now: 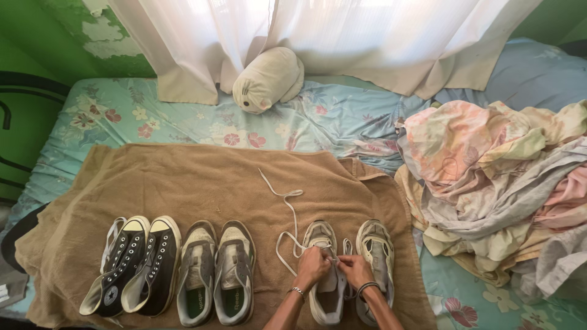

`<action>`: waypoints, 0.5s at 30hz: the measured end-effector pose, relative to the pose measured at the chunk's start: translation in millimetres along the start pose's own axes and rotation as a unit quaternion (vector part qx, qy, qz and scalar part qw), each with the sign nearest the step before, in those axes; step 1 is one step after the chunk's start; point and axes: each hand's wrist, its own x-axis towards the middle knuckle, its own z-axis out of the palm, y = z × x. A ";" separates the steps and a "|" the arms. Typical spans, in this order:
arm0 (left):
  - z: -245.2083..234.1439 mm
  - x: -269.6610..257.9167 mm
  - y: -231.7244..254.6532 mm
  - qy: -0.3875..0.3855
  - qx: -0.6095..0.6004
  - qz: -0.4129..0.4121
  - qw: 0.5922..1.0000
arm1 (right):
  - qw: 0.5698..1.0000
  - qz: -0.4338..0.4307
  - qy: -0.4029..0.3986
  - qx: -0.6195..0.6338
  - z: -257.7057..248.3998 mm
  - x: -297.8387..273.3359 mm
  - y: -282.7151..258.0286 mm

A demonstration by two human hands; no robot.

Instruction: The person removes the laces from a pair of white sneakers and then re-laces them by threading the laces through the eyelets and tying a knot. The shoes are placed on a brown towel on a bed.

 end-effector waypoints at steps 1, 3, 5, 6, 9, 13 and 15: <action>-3.5 -5.3 4.9 0.009 -0.002 -0.001 1.000 | 1.000 0.009 -0.002 0.003 1.1 0.4 -1.9; -7.0 -14.4 13.8 0.027 -0.005 -0.002 1.000 | 1.000 0.028 -0.005 0.008 1.1 -1.1 -3.3; -4.2 -21.5 18.3 0.038 -0.034 -0.013 0.999 | 0.999 0.045 0.013 0.004 3.6 -1.6 -5.9; -1.9 -22.9 18.2 0.045 -0.048 -0.019 0.998 | 0.998 0.053 0.020 0.002 5.2 -2.2 -7.3; 8.1 -20.2 9.5 0.094 -0.115 0.042 0.988 | 0.999 -0.015 0.048 0.005 5.7 -8.5 -6.3; 20.4 -8.2 -7.1 0.075 -0.157 0.003 0.985 | 0.996 -0.057 0.070 0.010 7.4 -17.3 -5.0; 20.1 -1.0 -11.7 0.062 -0.136 -0.006 0.989 | 0.995 -0.068 0.076 0.004 7.9 -21.2 -7.4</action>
